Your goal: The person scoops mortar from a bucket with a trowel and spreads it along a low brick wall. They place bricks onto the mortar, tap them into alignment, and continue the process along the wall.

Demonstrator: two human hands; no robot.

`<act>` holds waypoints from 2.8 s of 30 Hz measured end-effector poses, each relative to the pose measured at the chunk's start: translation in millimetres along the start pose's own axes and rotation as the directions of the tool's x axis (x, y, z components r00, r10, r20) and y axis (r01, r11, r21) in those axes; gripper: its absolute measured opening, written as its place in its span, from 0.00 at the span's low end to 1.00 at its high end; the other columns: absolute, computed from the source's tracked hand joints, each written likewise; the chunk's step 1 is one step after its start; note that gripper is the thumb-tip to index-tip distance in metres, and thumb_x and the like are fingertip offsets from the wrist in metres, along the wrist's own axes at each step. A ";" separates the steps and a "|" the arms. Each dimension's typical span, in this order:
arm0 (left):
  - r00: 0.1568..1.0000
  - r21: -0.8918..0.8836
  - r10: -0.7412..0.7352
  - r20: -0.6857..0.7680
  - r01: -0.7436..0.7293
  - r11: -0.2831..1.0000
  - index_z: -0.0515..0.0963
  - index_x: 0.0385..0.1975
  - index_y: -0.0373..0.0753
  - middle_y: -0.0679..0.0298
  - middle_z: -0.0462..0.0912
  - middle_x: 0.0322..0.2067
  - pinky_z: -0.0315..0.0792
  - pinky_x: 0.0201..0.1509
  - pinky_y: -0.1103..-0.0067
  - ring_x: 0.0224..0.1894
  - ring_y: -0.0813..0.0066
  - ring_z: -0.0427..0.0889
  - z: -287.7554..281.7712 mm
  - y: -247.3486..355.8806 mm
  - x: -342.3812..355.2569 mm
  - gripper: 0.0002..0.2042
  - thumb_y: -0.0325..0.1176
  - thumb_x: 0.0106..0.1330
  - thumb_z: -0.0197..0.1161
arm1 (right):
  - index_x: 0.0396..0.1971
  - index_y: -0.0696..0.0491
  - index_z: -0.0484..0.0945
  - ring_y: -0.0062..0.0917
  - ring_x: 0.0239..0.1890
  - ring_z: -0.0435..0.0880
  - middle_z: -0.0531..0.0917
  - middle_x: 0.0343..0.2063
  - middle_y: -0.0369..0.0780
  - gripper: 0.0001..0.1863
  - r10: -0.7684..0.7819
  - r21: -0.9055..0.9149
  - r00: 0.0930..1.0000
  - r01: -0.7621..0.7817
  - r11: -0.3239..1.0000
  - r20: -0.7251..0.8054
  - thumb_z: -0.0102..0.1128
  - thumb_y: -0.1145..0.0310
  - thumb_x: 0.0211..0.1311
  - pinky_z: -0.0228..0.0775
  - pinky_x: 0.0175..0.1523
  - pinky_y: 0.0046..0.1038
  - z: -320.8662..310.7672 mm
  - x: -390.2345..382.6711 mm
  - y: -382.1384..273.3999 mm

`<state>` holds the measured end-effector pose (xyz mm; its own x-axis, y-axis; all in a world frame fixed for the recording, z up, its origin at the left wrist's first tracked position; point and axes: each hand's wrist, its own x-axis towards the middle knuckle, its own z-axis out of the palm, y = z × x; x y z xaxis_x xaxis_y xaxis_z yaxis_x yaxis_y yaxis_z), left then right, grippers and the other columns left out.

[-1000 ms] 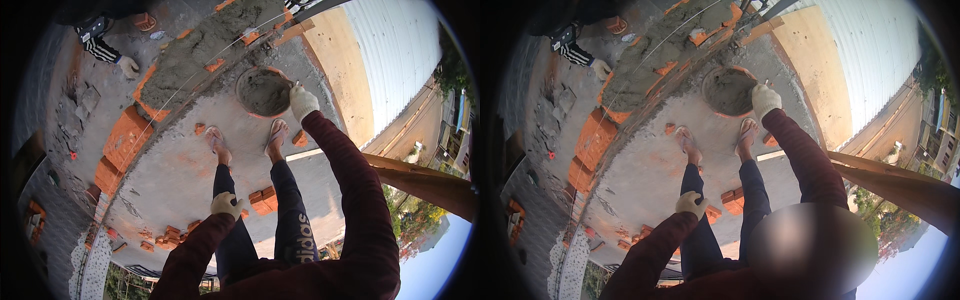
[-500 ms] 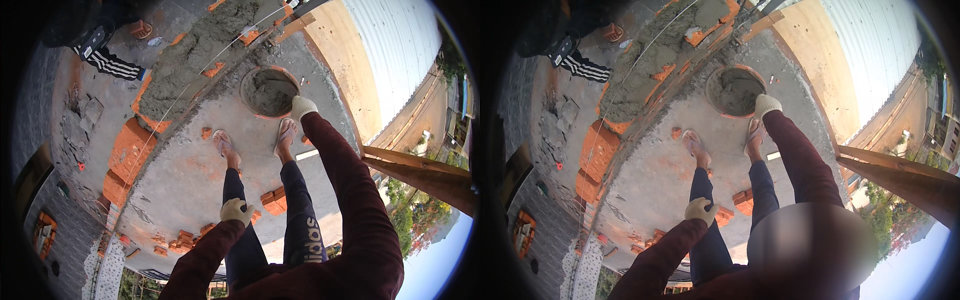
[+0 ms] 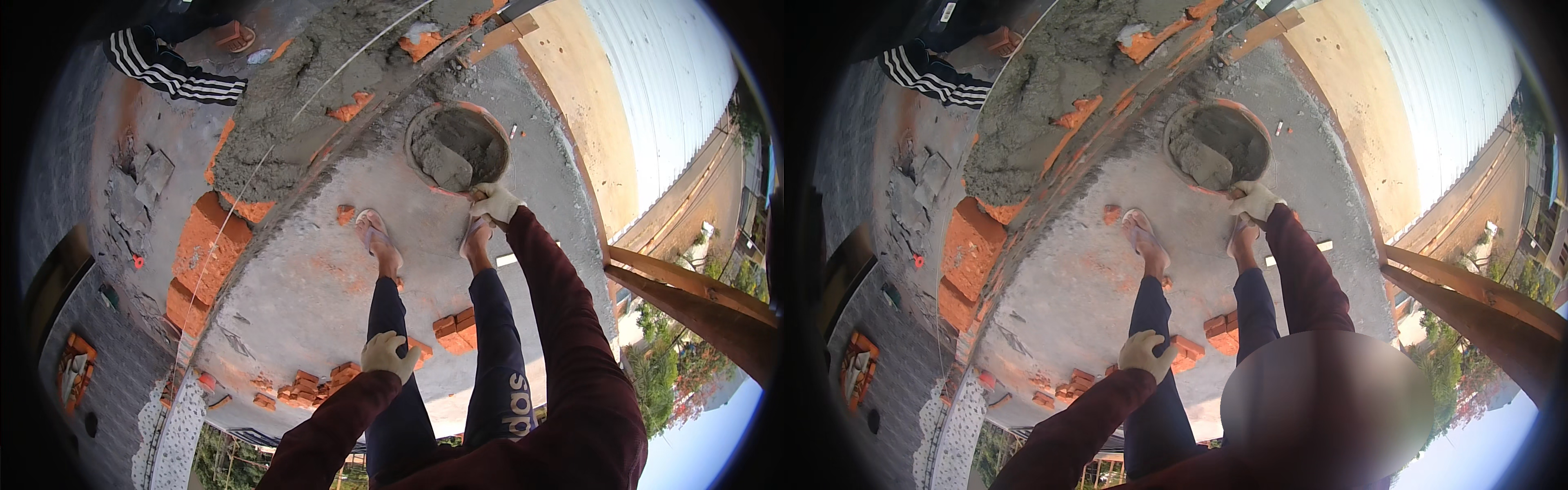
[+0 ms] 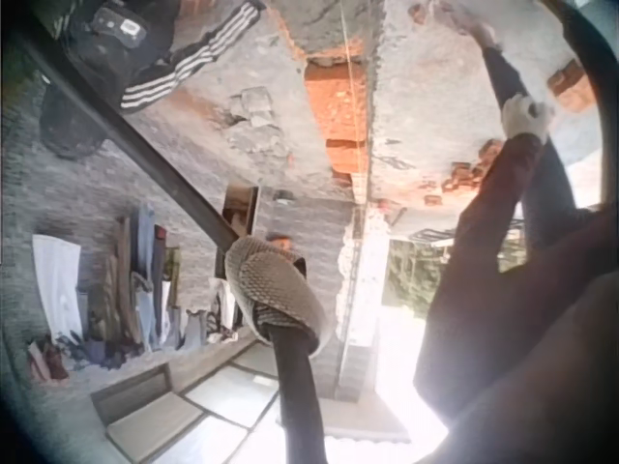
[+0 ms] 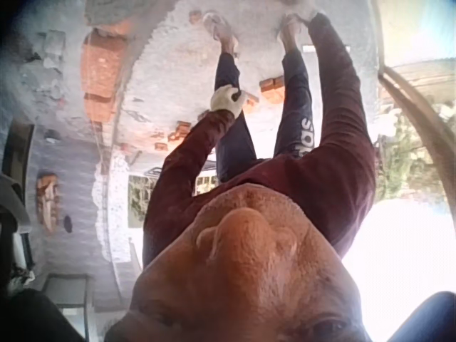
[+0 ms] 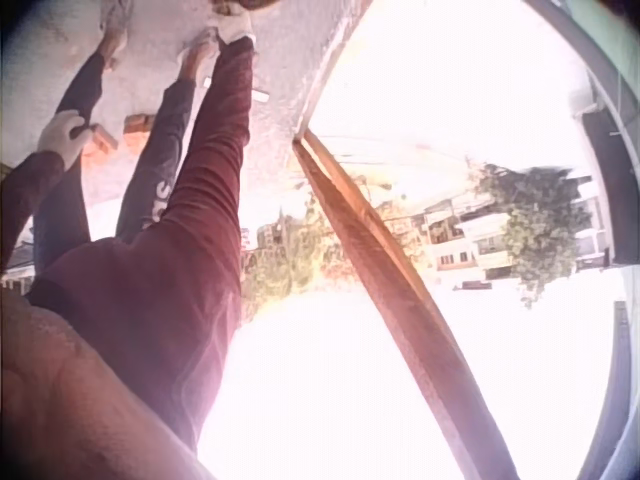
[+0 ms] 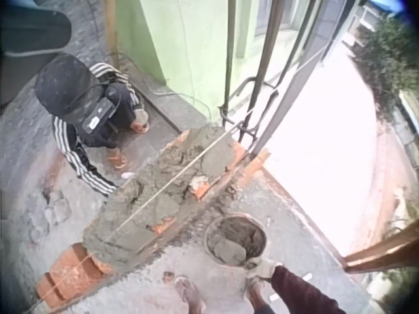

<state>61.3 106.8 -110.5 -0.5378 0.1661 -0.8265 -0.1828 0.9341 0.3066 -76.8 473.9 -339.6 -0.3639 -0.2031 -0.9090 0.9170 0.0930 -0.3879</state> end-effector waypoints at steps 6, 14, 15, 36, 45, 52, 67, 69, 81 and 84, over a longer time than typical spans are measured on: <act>0.999 0.013 -0.037 0.022 0.037 0.999 0.87 0.39 0.41 0.60 0.84 0.51 0.70 0.66 0.64 0.59 0.60 0.79 1.5 -1.4 1.3 0.21 0.53 0.58 0.70 | 0.40 0.56 0.79 0.16 0.15 0.70 0.71 0.21 0.29 0.14 -0.017 0.030 0.999 0.016 0.999 0.028 0.66 0.79 0.50 0.61 0.18 0.25 -14.9 -34.3 -2.5; 0.989 -0.042 -0.140 0.045 0.142 0.989 0.87 0.44 0.42 0.58 0.83 0.57 0.67 0.70 0.64 0.63 0.58 0.77 -6.9 1.7 5.6 0.24 0.55 0.59 0.68 | 0.44 0.59 0.78 0.18 0.13 0.70 0.73 0.18 0.31 0.19 0.030 -0.151 0.994 -0.014 0.988 0.104 0.66 0.82 0.48 0.61 0.17 0.24 -67.7 -126.5 -63.5; 0.987 -0.061 -0.156 0.050 0.159 0.985 0.87 0.44 0.41 0.57 0.83 0.57 0.67 0.71 0.64 0.63 0.58 0.77 -9.1 3.1 5.9 0.24 0.55 0.59 0.68 | 0.44 0.59 0.78 0.18 0.12 0.69 0.73 0.18 0.32 0.19 0.036 -0.174 0.994 -0.017 0.985 0.106 0.66 0.82 0.48 0.61 0.17 0.24 -68.8 -147.5 -75.8; 0.888 -0.519 -0.359 -0.289 0.170 0.838 0.83 0.50 0.33 0.47 0.82 0.55 0.71 0.67 0.62 0.60 0.48 0.78 -30.1 -95.3 -74.3 0.22 0.44 0.63 0.72 | 0.38 0.53 0.78 0.26 0.22 0.77 0.70 0.18 0.34 0.15 -0.331 -0.929 0.874 0.368 -0.025 0.355 0.59 0.78 0.46 0.71 0.29 0.31 3.6 -334.0 -498.0; 0.872 -0.644 -0.467 -0.148 0.273 0.714 0.82 0.56 0.35 0.51 0.82 0.57 0.70 0.69 0.67 0.63 0.55 0.78 -25.5 -136.2 -122.2 0.24 0.45 0.66 0.71 | 0.43 0.50 0.75 0.46 0.41 0.86 0.83 0.35 0.46 0.10 -0.792 -0.993 0.605 -0.027 -0.118 0.077 0.58 0.72 0.61 0.77 0.42 0.45 63.9 -342.7 -407.6; 0.947 -0.713 -0.320 0.034 0.247 0.656 0.83 0.55 0.35 0.52 0.86 0.54 0.72 0.66 0.68 0.59 0.59 0.82 -46.6 -157.6 -151.1 0.23 0.45 0.67 0.68 | 0.44 0.57 0.77 0.51 0.43 0.86 0.86 0.35 0.53 0.15 -0.459 -0.852 0.818 -0.070 0.519 -0.346 0.59 0.61 0.67 0.77 0.48 0.47 84.2 -469.9 -289.2; 0.955 -0.812 -0.291 -0.065 0.119 0.572 0.81 0.59 0.33 0.55 0.85 0.57 0.70 0.69 0.70 0.61 0.65 0.80 -118.9 -165.8 -185.2 0.24 0.43 0.69 0.70 | 0.50 0.60 0.83 0.47 0.55 0.85 0.86 0.49 0.53 0.23 -0.469 -0.942 0.862 -0.028 0.334 -0.192 0.53 0.55 0.70 0.75 0.60 0.44 127.3 -325.5 -359.1; 0.949 -0.786 -0.315 -0.021 0.179 0.591 0.80 0.59 0.34 0.55 0.84 0.58 0.70 0.69 0.69 0.62 0.65 0.80 -111.9 -167.7 -190.2 0.24 0.42 0.69 0.70 | 0.51 0.60 0.83 0.47 0.56 0.84 0.86 0.50 0.53 0.24 -0.470 -0.936 0.855 -0.047 0.348 -0.218 0.53 0.55 0.70 0.75 0.61 0.43 105.2 -323.5 -357.7; 0.958 -0.760 -0.280 0.067 0.230 0.608 0.79 0.63 0.37 0.58 0.82 0.60 0.70 0.67 0.70 0.64 0.68 0.78 -121.5 -151.6 -194.8 0.26 0.45 0.69 0.70 | 0.45 0.60 0.81 0.38 0.34 0.87 0.85 0.33 0.49 0.23 -0.374 -0.650 0.861 0.069 0.757 -0.345 0.53 0.53 0.72 0.80 0.42 0.42 72.9 -321.1 -330.5; 0.956 -0.797 -0.294 0.017 0.191 0.573 0.79 0.62 0.38 0.60 0.83 0.59 0.73 0.63 0.71 0.61 0.69 0.79 -132.4 -153.5 -191.6 0.26 0.46 0.69 0.70 | 0.38 0.56 0.77 0.27 0.19 0.78 0.77 0.21 0.39 0.19 -0.227 -0.088 0.925 0.210 0.974 -0.304 0.53 0.53 0.75 0.74 0.24 0.36 83.0 -324.2 -317.8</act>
<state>83.5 -110.3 63.3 -0.4464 -0.1111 -0.8879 -0.8631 0.3155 0.3945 -236.7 429.2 91.0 -0.5945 0.0873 -0.7993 0.8021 0.1340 -0.5820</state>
